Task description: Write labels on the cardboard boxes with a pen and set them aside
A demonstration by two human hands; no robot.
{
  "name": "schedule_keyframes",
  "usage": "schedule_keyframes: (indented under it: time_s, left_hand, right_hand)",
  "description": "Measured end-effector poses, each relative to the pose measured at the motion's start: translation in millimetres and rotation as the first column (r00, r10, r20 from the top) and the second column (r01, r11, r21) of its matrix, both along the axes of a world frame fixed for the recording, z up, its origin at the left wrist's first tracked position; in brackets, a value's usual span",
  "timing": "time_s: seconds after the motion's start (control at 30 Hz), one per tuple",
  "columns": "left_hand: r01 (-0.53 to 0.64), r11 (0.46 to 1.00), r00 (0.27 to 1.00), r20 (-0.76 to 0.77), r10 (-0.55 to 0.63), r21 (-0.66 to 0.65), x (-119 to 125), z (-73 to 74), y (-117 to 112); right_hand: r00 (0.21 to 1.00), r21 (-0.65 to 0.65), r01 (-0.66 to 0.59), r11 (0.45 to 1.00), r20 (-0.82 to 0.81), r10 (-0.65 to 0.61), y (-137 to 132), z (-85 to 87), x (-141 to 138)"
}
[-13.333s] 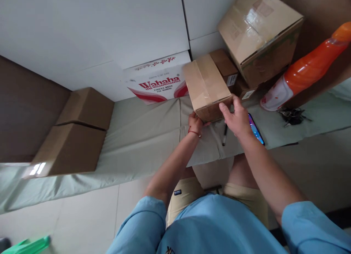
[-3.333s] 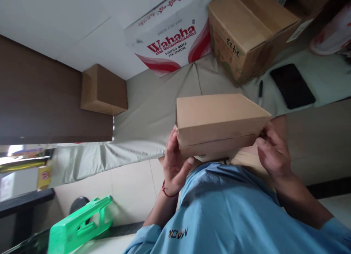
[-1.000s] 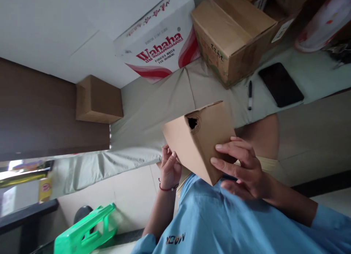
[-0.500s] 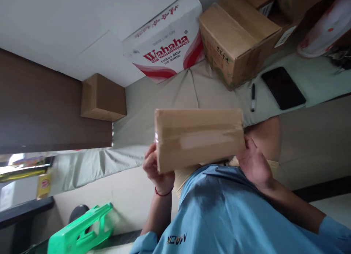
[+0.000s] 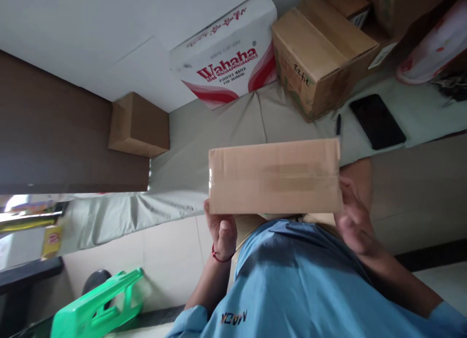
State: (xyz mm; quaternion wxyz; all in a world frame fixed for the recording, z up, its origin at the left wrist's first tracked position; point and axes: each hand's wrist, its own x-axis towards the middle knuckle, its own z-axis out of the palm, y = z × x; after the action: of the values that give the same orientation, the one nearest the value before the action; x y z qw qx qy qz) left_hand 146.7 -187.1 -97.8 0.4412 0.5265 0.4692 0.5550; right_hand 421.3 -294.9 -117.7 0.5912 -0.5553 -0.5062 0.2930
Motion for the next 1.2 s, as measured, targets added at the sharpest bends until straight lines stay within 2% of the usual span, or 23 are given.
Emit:
schedule_keyframes:
  time_s: [0.07,0.13,0.23,0.33,0.4,0.47,0.53,0.6,0.67,0.73,0.77,0.83,0.9,0.93,1.0,1.07,1.13,1.2]
  left_hand:
    - [0.014,0.996,0.989,0.146,-0.001,-0.09,-2,-9.3,5]
    - [0.038,0.979,0.977,0.213,0.006,-0.199,-4,-18.2,15]
    - [0.045,0.951,0.98,0.2,0.018,-0.305,-6,-28.4,35]
    - [-0.032,0.963,0.996,0.076,0.055,-0.269,-7,-27.5,50]
    - [-0.115,0.984,0.99,-0.103,0.101,-0.139,-4,-17.6,52]
    - [-0.129,0.991,0.966,-0.225,0.131,0.025,2,-1.2,50]
    - [-0.031,0.992,0.975,-0.215,0.057,0.122,9,18.7,48]
    - [0.143,0.98,0.971,-0.212,-0.112,0.137,15,38.5,51]
    - [0.297,0.952,0.93,-0.251,-0.27,0.076,19,56.1,60]
    - [0.374,0.927,0.887,-0.292,-0.359,-0.005,19,71.4,75]
    - [0.394,0.918,0.869,-0.31,-0.386,-0.04,19,78.4,83]
    - [0.425,0.899,0.827,-0.359,-0.432,-0.102,18,91.4,99]
    - [0.442,0.884,0.779,-0.424,-0.462,-0.153,16,102.3,114]
    - [0.44,0.882,0.758,-0.457,-0.465,-0.169,16,106.5,120]
    - [0.403,0.902,0.746,-0.514,-0.423,-0.157,16,111.6,129]
    - [0.335,0.938,0.763,-0.557,-0.328,-0.093,18,112.8,135]
    - [0.299,0.953,0.762,-0.589,-0.269,-0.048,20,111.9,136]
    - [0.334,0.942,0.73,-0.624,-0.279,-0.03,24,110.9,135]
  right_hand:
    - [0.966,0.094,-0.074,0.993,0.254,0.048,6,16.0,1]
    - [0.91,0.188,-0.141,0.972,0.411,0.052,17,30.4,-5]
    - [0.847,0.278,-0.235,0.932,0.528,0.056,36,47.0,-23]
    - [0.814,0.309,-0.321,0.895,0.573,0.094,51,58.9,-41]
    - [0.796,0.315,-0.365,0.876,0.593,0.119,59,64.1,-54]
    - [0.785,0.323,-0.401,0.857,0.603,0.14,66,67.5,-66]
    - [0.785,0.333,-0.437,0.836,0.594,0.174,73,70.4,-75]
    - [0.81,0.364,-0.456,0.812,0.548,0.209,78,75.2,-78]
    - [0.855,0.409,-0.433,0.803,0.469,0.223,81,81.3,-69]
    - [0.905,0.417,-0.33,0.847,0.394,0.159,85,83.7,-46]
    - [0.925,0.394,-0.243,0.887,0.369,0.09,89,81.1,-30]
    - [0.93,0.295,0.019,0.955,0.345,-0.125,99,65.0,10]
    - [0.865,0.183,0.265,0.947,0.388,-0.317,112,36.1,54]
    - [0.827,0.119,0.297,0.948,0.465,-0.317,119,19.6,75]
    - [0.744,-0.062,0.354,0.933,0.624,-0.241,131,-10.1,109]
    - [0.674,-0.246,0.391,0.887,0.733,-0.094,136,-27.3,130]
    - [0.61,-0.402,0.361,0.841,0.784,0.113,138,-29.9,139]
    - [0.533,-0.505,0.304,0.808,0.793,0.295,139,-23.7,144]
